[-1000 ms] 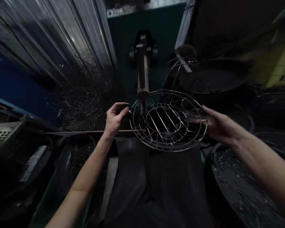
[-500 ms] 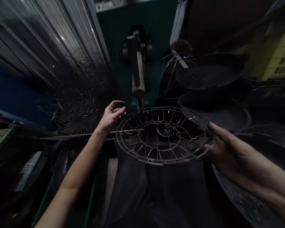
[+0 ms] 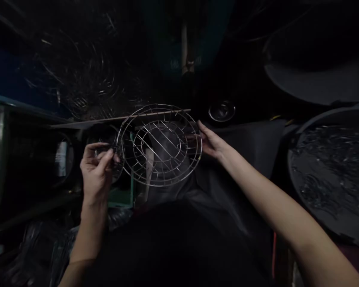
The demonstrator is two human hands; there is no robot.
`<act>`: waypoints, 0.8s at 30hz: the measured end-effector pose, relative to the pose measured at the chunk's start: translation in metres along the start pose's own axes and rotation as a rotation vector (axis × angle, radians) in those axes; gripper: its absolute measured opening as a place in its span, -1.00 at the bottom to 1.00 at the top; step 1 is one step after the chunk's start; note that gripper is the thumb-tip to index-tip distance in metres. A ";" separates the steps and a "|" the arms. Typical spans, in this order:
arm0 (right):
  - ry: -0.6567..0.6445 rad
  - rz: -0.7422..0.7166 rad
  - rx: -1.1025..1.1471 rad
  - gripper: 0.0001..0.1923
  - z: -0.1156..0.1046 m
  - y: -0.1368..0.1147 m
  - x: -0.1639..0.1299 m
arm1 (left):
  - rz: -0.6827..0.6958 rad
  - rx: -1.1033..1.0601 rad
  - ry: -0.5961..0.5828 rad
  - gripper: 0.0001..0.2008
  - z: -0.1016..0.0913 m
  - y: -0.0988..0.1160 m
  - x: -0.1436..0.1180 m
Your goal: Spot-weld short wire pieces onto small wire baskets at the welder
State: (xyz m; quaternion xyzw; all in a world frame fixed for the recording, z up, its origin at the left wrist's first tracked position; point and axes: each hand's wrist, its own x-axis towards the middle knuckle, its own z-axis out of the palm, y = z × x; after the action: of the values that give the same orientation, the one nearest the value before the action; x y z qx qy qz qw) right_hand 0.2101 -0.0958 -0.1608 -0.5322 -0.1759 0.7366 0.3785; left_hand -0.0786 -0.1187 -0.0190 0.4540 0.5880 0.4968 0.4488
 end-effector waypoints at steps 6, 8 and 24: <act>0.179 -0.266 -0.225 -0.64 -0.012 0.028 -0.017 | -0.083 0.018 0.043 -0.80 -0.014 -0.050 -0.022; 0.219 -0.354 -0.290 -0.61 -0.018 0.041 -0.033 | -0.093 0.001 0.033 -0.82 -0.019 -0.057 -0.024; 0.410 -0.637 -0.400 -0.67 0.013 0.023 -0.040 | 0.010 0.111 -0.089 -0.71 -0.026 -0.013 -0.001</act>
State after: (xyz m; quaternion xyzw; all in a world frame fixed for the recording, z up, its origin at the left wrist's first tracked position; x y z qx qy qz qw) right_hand 0.1951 -0.1386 -0.1451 -0.6494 -0.3923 0.4132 0.5036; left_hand -0.1046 -0.1254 -0.0289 0.5027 0.5917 0.4448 0.4464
